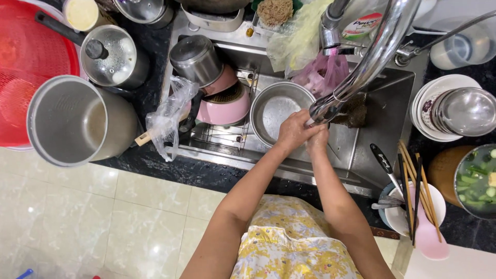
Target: Washing various dishes, pots, and utensils in a kitchen sink.
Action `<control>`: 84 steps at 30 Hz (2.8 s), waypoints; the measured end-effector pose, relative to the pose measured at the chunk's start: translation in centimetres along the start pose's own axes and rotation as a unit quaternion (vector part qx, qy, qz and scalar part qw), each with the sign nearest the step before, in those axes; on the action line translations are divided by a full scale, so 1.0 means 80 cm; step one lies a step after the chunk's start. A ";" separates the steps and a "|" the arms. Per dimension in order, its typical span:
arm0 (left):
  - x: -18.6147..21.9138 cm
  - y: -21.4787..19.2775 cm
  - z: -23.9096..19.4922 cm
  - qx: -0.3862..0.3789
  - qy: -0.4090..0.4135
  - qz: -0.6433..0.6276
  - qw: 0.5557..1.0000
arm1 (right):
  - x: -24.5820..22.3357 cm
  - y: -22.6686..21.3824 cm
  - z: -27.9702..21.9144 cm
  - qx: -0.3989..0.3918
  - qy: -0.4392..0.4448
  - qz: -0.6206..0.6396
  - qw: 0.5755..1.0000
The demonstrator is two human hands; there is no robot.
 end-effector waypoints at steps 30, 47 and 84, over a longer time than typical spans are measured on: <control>-0.034 -0.001 0.047 -0.005 0.284 0.074 0.956 | -0.266 0.150 -0.004 -0.103 -0.382 -0.474 0.787; -0.028 -0.124 0.050 0.042 0.189 0.091 0.977 | -0.146 0.090 -0.036 -0.119 -0.182 -0.643 0.735; -0.028 -0.276 -0.051 0.169 0.058 0.202 0.963 | -0.307 0.065 -0.176 0.064 -0.007 -0.504 0.861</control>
Point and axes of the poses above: each hand's wrist, its own z-axis towards the middle knuckle, its own y-axis out of the palm, x = y × z, the point moved 1 cm from there along z, towards the middle knuckle, and after that the axes turned 11 degrees about y, right-handed, at the moved point
